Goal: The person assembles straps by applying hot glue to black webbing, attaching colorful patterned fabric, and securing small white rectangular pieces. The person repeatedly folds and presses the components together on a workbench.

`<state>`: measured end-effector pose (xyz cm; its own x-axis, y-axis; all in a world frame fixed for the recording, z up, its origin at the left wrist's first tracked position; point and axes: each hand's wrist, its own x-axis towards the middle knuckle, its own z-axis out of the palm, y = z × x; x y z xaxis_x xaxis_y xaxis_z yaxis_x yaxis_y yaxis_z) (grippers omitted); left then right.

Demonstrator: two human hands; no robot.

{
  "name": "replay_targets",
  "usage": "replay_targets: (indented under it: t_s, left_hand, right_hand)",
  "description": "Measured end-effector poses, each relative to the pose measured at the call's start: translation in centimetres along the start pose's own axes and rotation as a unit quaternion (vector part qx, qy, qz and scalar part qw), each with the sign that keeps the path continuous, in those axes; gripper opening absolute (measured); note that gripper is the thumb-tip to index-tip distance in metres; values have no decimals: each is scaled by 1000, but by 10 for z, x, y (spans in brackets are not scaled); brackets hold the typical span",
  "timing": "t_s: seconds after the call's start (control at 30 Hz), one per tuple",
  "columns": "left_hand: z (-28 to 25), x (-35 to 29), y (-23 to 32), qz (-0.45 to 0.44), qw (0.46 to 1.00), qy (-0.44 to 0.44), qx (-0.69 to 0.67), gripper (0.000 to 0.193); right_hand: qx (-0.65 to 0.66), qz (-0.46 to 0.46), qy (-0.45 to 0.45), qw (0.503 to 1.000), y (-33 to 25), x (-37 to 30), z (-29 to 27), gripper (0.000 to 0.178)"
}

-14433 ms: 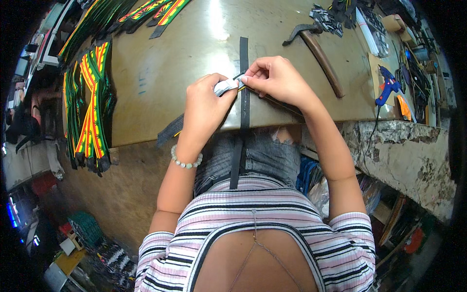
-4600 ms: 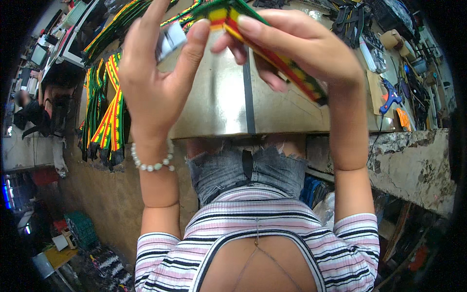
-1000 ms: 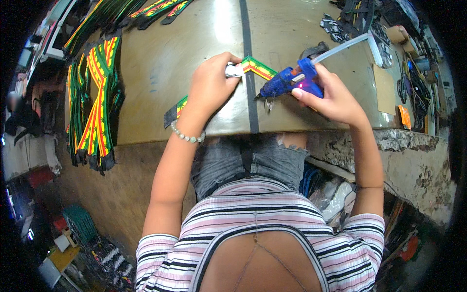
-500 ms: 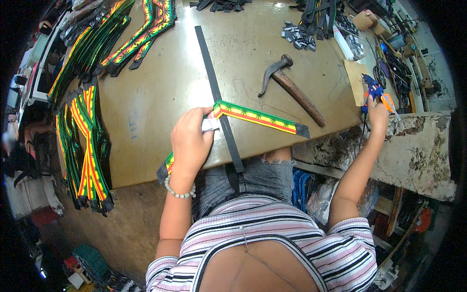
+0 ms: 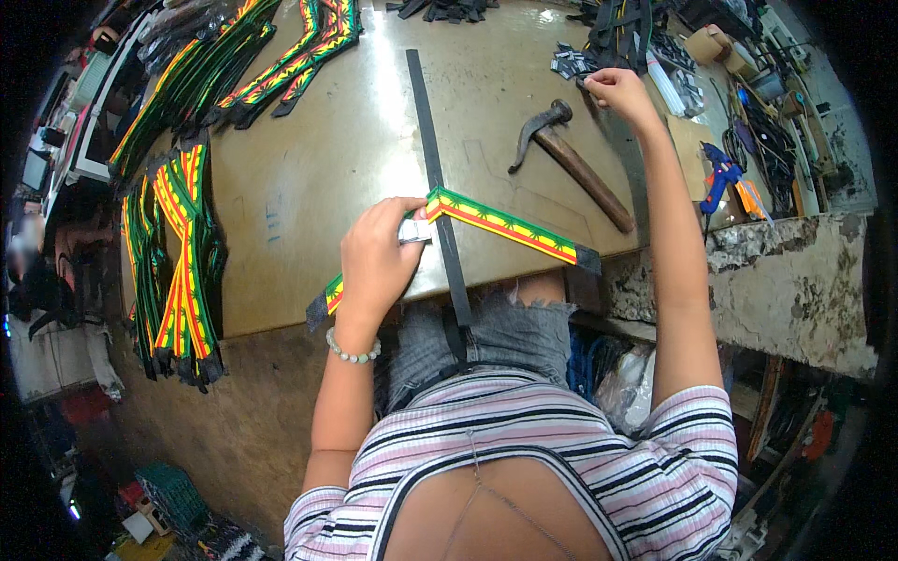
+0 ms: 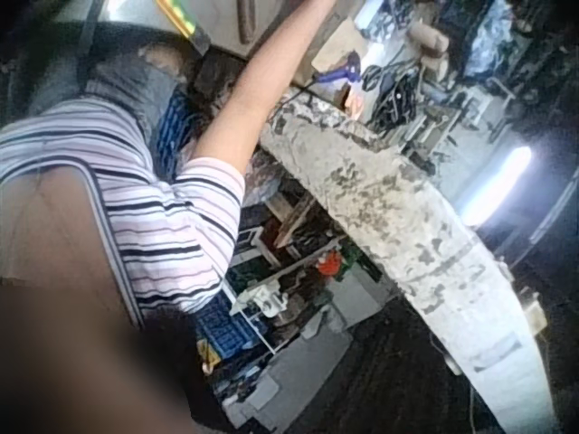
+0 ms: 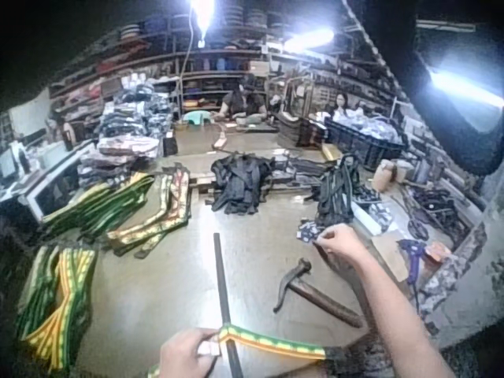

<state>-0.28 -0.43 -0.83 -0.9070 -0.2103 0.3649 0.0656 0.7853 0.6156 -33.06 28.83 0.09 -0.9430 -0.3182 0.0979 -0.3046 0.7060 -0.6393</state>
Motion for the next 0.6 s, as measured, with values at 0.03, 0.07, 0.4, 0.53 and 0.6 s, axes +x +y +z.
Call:
replay_targets:
  t_s: [0.03,0.07,0.4,0.53,0.6]
  left_hand:
    - [0,-1,1,0,1000,-3,-3,12]
    - [0,-2,2,5,1000,-3,-7,12]
    - [-20,-7,42,-71,985,87,-129,14]
    - [-27,-11,50,-203,908,-89,-357,21]
    - [-31,-13,48,-240,886,-114,-381,21]
  right_hand:
    - [87,19,-29,996,2,0,-5,26]
    - [83,26,-10,996,4,-2,-9,26]
    - [209,-114,62,969,-117,-126,2,21]
    - [230,-249,-75,938,-159,-212,45,20]
    - [258,-221,-101,935,-166,-231,59,23]
